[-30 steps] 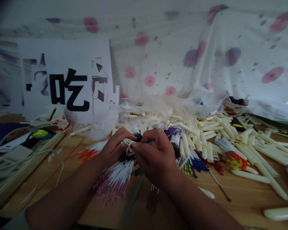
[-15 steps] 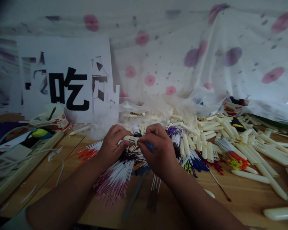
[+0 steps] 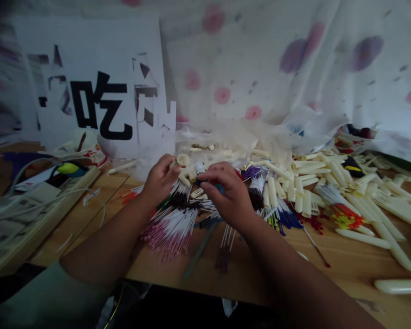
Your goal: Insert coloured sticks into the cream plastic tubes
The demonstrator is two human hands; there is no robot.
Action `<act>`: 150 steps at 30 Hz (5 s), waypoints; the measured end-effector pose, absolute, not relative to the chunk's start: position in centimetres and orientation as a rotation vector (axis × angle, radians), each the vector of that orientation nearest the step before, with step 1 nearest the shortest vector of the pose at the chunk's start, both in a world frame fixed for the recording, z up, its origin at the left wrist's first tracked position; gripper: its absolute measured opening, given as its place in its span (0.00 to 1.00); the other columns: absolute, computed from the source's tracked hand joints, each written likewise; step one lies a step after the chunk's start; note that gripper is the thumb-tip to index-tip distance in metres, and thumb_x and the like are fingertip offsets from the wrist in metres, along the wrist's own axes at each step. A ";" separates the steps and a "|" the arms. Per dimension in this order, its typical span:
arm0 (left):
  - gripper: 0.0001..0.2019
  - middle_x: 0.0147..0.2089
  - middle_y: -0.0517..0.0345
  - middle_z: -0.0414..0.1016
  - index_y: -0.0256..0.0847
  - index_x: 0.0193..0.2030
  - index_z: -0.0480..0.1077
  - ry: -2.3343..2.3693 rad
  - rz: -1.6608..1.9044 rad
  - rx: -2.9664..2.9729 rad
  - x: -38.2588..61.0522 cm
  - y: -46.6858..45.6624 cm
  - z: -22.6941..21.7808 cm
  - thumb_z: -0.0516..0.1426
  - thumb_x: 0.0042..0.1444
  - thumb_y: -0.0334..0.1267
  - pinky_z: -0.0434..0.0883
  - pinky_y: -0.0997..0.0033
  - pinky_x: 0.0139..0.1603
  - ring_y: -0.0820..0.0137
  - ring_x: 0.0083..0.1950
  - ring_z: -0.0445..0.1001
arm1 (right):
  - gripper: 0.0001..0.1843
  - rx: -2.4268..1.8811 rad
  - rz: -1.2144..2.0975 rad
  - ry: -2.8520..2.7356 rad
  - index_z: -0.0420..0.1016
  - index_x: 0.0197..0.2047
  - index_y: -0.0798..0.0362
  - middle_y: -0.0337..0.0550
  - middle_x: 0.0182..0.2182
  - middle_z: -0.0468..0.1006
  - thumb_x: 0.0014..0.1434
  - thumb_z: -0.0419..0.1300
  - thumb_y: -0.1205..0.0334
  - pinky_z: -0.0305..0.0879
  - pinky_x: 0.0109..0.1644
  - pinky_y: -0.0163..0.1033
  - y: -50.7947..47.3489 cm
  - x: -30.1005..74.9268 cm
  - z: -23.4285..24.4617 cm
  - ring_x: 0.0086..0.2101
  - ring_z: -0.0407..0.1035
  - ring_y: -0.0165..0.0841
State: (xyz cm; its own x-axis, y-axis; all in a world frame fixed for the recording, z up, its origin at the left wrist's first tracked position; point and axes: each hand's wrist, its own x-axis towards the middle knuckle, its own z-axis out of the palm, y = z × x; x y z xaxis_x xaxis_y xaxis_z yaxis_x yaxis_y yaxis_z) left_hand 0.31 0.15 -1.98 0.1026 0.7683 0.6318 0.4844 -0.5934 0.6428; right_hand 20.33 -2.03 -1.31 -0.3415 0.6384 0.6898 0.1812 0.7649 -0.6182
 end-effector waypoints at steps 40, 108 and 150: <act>0.11 0.24 0.64 0.64 0.35 0.26 0.68 1.331 1.415 1.627 0.9 0.4 -2.3 0.59 0.48 0.43 0.61 0.74 0.30 0.75 0.27 0.62 | 0.11 -0.234 0.134 -2.957 0.69 0.28 0.55 0.44 0.31 0.71 0.61 0.52 0.65 0.58 0.42 0.41 -3.5 17.2 -4.4 0.36 0.60 0.33; 0.25 0.39 0.53 0.65 0.40 0.46 0.69 0.978 1.201 2.403 1.9 -1.9 -1.5 0.40 0.61 0.56 0.61 0.65 0.47 0.65 0.44 0.63 | 0.05 -0.617 -0.089 -1.902 0.72 0.33 0.55 0.42 0.30 0.69 0.52 0.62 0.73 0.64 0.36 0.38 -4.2 21.1 1.3 0.33 0.64 0.29; 0.12 0.19 0.67 0.56 0.38 0.21 0.61 1.315 1.659 1.646 -2.7 1.0 -0.7 0.61 0.45 0.39 0.55 0.77 0.23 0.78 0.22 0.54 | 0.09 -0.425 0.087 -2.885 0.75 0.31 0.54 0.45 0.31 0.75 0.57 0.53 0.67 0.58 0.42 0.38 -0.8 8.7 -3.7 0.35 0.66 0.33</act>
